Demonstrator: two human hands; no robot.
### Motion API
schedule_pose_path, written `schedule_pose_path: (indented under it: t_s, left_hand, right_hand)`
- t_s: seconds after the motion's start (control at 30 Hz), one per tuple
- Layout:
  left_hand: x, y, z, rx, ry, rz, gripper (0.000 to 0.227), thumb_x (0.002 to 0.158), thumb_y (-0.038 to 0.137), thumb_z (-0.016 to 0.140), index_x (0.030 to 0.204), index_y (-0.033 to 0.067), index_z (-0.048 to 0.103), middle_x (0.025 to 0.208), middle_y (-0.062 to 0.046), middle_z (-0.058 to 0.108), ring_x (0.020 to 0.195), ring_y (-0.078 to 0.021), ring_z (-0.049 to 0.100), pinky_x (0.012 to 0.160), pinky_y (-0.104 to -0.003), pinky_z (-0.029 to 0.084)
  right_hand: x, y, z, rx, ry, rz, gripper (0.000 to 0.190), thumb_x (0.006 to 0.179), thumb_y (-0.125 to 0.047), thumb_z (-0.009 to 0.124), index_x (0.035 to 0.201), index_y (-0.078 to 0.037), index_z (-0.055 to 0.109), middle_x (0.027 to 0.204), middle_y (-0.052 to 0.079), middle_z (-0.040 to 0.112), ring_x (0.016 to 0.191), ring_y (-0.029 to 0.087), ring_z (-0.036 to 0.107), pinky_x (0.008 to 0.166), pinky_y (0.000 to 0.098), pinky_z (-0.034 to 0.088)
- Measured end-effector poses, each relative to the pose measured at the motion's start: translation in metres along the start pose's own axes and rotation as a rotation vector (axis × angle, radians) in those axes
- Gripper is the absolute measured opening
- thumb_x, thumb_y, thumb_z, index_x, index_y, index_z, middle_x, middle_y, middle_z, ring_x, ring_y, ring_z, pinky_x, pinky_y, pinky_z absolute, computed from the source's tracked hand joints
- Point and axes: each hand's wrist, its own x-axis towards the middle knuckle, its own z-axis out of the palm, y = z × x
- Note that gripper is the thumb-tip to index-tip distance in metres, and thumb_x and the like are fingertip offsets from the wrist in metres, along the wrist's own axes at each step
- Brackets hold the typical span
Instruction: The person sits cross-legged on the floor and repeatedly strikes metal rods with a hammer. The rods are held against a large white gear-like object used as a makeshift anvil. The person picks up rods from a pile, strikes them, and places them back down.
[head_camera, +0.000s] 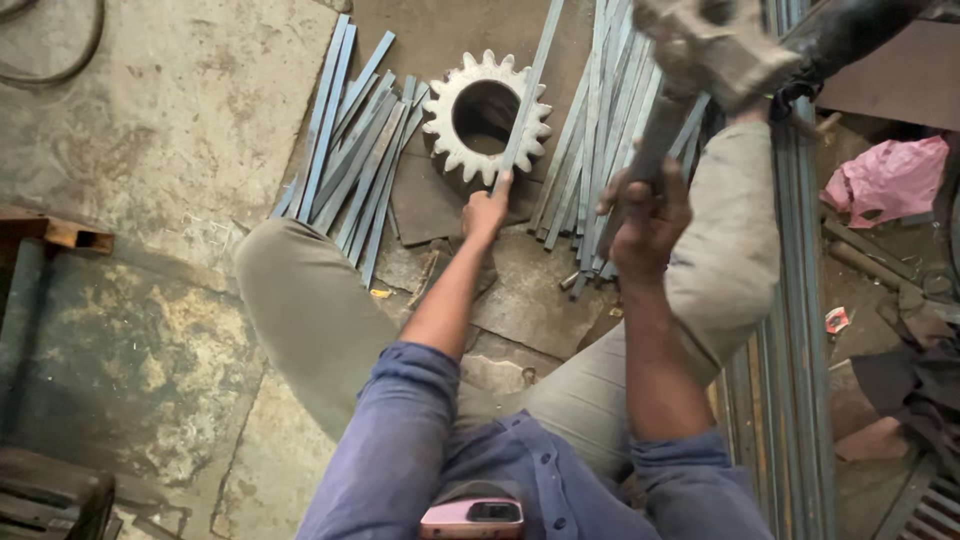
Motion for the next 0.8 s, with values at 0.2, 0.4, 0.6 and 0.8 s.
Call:
schedule_pose_path:
  t_s: [0.2, 0.4, 0.6, 0.8]
  left_hand:
    - [-0.017, 0.003, -0.013, -0.059, -0.115, 0.003, 0.1, 0.082, 0.087, 0.038, 0.109, 0.0005, 0.079, 0.117, -0.029, 0.073, 0.119, -0.0451, 0.065, 0.104, -0.05, 0.048]
    - [-0.011, -0.039, 0.011, -0.138, -0.132, -0.174, 0.111, 0.08, 0.093, 0.035, 0.12, -0.0051, 0.069, 0.126, -0.032, 0.065, 0.125, -0.0449, 0.06, 0.105, -0.052, 0.045]
    - [-0.043, -0.061, 0.016, -0.137, -0.061, -0.116, 0.11, 0.082, 0.094, 0.038, 0.111, -0.0051, 0.075, 0.115, -0.033, 0.069, 0.116, -0.044, 0.065, 0.099, -0.052, 0.048]
    - [-0.127, -0.076, -0.017, -0.269, -0.106, -0.278, 0.103, 0.077, 0.092, 0.041, 0.084, -0.0046, 0.075, 0.079, -0.018, 0.071, 0.066, -0.0339, 0.067, 0.055, -0.051, 0.052]
  right_hand:
    - [0.007, -0.014, 0.018, 0.064, -0.14, -0.096, 0.065, 0.105, -0.05, 0.069, 0.151, -0.008, 0.051, 0.093, 0.005, 0.065, 0.074, 0.014, 0.063, 0.065, 0.027, 0.053]
    - [-0.029, 0.124, -0.002, -0.462, -0.057, 0.118, 0.045, 0.108, -0.04, 0.066, 0.136, -0.006, 0.059, 0.084, 0.0, 0.061, 0.069, 0.01, 0.059, 0.058, 0.0252, 0.049]
    - [-0.017, 0.079, -0.013, -0.314, 0.103, 0.273, 0.04, 0.107, -0.043, 0.064, 0.119, -0.005, 0.063, 0.069, -0.002, 0.057, 0.053, 0.008, 0.054, 0.043, 0.0245, 0.045]
    - [0.022, 0.005, 0.003, 0.004, 0.021, -0.097, 0.049, 0.109, -0.047, 0.062, 0.131, -0.004, 0.059, 0.07, -0.001, 0.049, 0.057, 0.01, 0.049, 0.05, 0.0272, 0.04]
